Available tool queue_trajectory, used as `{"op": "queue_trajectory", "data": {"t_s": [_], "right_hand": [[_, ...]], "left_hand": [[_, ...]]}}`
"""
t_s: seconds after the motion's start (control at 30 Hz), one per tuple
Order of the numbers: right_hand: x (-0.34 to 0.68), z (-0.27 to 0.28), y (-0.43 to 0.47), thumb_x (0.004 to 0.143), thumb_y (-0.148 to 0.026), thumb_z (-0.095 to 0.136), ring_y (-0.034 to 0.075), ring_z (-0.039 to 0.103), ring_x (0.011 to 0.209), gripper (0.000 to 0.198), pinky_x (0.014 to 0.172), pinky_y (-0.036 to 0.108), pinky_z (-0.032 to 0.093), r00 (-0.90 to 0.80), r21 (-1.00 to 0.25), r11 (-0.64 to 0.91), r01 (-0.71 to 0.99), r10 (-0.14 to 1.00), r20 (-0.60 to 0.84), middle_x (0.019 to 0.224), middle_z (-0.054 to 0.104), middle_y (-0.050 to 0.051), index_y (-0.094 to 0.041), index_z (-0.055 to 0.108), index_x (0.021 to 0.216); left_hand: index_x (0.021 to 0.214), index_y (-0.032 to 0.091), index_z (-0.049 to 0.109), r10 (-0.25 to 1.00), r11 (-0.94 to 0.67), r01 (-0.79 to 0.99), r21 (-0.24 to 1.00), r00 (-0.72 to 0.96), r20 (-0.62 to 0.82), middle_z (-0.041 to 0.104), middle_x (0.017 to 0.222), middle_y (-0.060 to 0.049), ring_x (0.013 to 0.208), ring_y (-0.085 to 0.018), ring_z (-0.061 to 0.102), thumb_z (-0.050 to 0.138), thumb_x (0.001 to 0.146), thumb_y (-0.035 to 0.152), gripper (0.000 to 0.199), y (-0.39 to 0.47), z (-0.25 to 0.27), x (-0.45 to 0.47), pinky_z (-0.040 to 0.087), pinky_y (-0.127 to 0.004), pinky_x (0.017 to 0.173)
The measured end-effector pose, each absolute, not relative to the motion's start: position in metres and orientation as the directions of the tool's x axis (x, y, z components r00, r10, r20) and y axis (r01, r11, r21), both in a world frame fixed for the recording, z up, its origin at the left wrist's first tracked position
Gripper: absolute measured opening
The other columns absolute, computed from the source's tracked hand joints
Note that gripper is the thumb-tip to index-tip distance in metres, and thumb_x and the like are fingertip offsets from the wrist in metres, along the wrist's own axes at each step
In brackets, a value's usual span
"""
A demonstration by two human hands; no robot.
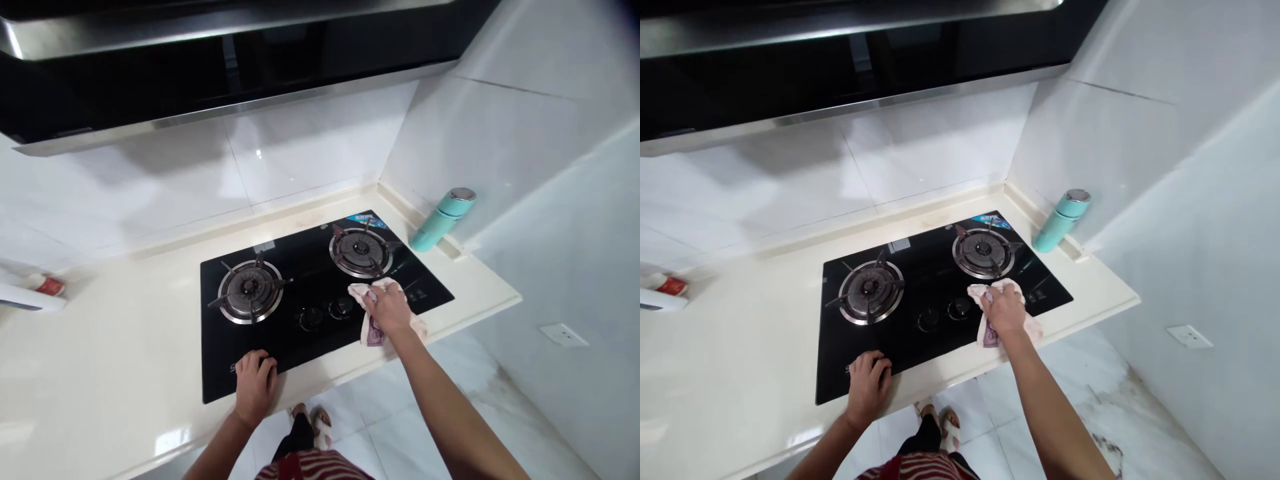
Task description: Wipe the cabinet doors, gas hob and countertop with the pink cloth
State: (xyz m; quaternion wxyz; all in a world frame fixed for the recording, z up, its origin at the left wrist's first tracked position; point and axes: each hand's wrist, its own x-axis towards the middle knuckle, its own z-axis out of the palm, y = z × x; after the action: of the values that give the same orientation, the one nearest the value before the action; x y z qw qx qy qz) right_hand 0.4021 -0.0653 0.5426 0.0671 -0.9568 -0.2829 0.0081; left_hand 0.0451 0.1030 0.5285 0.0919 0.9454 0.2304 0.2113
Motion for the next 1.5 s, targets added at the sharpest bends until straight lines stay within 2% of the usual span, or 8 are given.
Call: {"op": "queue_trajectory", "data": {"t_s": [0.2, 0.33, 0.47, 0.63, 0.9, 1.1, 1.33, 1.5], "right_hand": [[0.415, 0.557, -0.023, 0.094, -0.044, 0.056, 0.018, 0.056, 0.100, 0.028, 0.089, 0.027, 0.044, 0.594, -0.219, -0.598, 0.771, 0.799, -0.088, 0.121, 0.055, 0.006, -0.032, 0.072, 0.114], [0.426, 0.567, 0.005, 0.090, -0.036, 0.060, 0.018, 0.057, 0.100, 0.028, 0.092, 0.029, 0.045, 0.391, -0.303, -0.429, 0.851, 0.902, -0.180, 0.119, 0.058, 0.006, -0.029, 0.074, 0.114], [0.405, 0.575, 0.046, 0.086, -0.031, 0.064, 0.021, 0.051, 0.115, 0.029, 0.101, 0.032, 0.040, 0.176, -0.376, -0.249, 0.893, 0.960, -0.219, 0.127, 0.055, 0.005, -0.032, 0.075, 0.113], [0.371, 0.588, 0.081, 0.077, -0.028, 0.072, 0.025, 0.046, 0.116, 0.023, 0.100, 0.039, 0.037, 0.036, -0.335, -0.151, 0.930, 0.944, -0.327, 0.126, 0.051, 0.004, -0.034, 0.078, 0.098], [0.349, 0.577, 0.106, 0.078, -0.053, 0.073, 0.032, 0.040, 0.121, 0.035, 0.096, 0.043, 0.039, 0.196, -0.206, -0.244, 0.948, 0.953, -0.231, 0.130, 0.048, 0.007, -0.030, 0.072, 0.104], [0.385, 0.563, 0.144, 0.090, -0.046, 0.062, 0.033, 0.041, 0.123, 0.034, 0.096, 0.045, 0.040, 0.414, -0.091, -0.418, 0.904, 0.909, -0.059, 0.141, 0.042, 0.011, -0.025, 0.066, 0.115], [0.405, 0.566, 0.196, 0.093, -0.048, 0.053, 0.028, 0.048, 0.116, 0.040, 0.099, 0.038, 0.039, 0.341, -0.169, -0.346, 0.923, 0.938, -0.059, 0.124, 0.053, 0.016, -0.016, 0.065, 0.114], [0.396, 0.567, 0.240, 0.089, -0.053, 0.059, 0.028, 0.051, 0.112, 0.042, 0.094, 0.037, 0.042, 0.322, -0.200, -0.334, 0.921, 0.942, -0.093, 0.124, 0.052, 0.014, -0.020, 0.066, 0.114]], "left_hand": [[0.094, 0.022, 0.067, 0.498, -0.854, 0.398, 0.334, 0.810, 0.310, 0.062, 0.104, -0.008, 0.102, -0.026, 0.054, 0.053, 0.089, 0.015, 0.016, 0.101, 0.528, 0.047, 0.039, -0.042, 0.086], [0.095, 0.023, 0.067, 0.510, -0.842, 0.401, 0.362, 0.811, 0.287, 0.062, 0.104, -0.008, 0.103, -0.027, 0.053, 0.053, 0.089, 0.015, 0.017, 0.101, 0.524, 0.044, 0.038, -0.043, 0.087], [0.094, 0.023, 0.067, 0.516, -0.830, 0.402, 0.386, 0.816, 0.261, 0.061, 0.104, -0.008, 0.103, -0.027, 0.052, 0.055, 0.087, 0.015, 0.016, 0.099, 0.520, 0.043, 0.037, -0.044, 0.087], [0.095, 0.022, 0.066, 0.523, -0.823, 0.398, 0.405, 0.810, 0.267, 0.061, 0.105, -0.008, 0.104, -0.027, 0.051, 0.056, 0.085, 0.014, 0.016, 0.097, 0.520, 0.043, 0.037, -0.044, 0.088], [0.098, 0.023, 0.065, 0.549, -0.821, 0.435, 0.371, 0.781, 0.299, 0.061, 0.110, -0.008, 0.109, -0.026, 0.051, 0.056, 0.085, 0.014, 0.018, 0.090, 0.516, 0.042, 0.036, -0.044, 0.094], [0.100, 0.021, 0.063, 0.553, -0.819, 0.451, 0.354, 0.784, 0.282, 0.060, 0.109, -0.008, 0.109, -0.026, 0.051, 0.050, 0.086, 0.012, 0.020, 0.087, 0.527, 0.044, 0.038, -0.045, 0.093], [0.098, 0.020, 0.059, 0.539, -0.834, 0.451, 0.317, 0.788, 0.297, 0.059, 0.105, -0.009, 0.103, -0.025, 0.051, 0.046, 0.084, 0.010, 0.022, 0.087, 0.532, 0.047, 0.041, -0.044, 0.088], [0.098, 0.020, 0.057, 0.553, -0.828, 0.479, 0.292, 0.781, 0.291, 0.060, 0.103, -0.009, 0.102, -0.025, 0.053, 0.046, 0.082, 0.008, 0.022, 0.085, 0.534, 0.049, 0.042, -0.045, 0.086]]}}
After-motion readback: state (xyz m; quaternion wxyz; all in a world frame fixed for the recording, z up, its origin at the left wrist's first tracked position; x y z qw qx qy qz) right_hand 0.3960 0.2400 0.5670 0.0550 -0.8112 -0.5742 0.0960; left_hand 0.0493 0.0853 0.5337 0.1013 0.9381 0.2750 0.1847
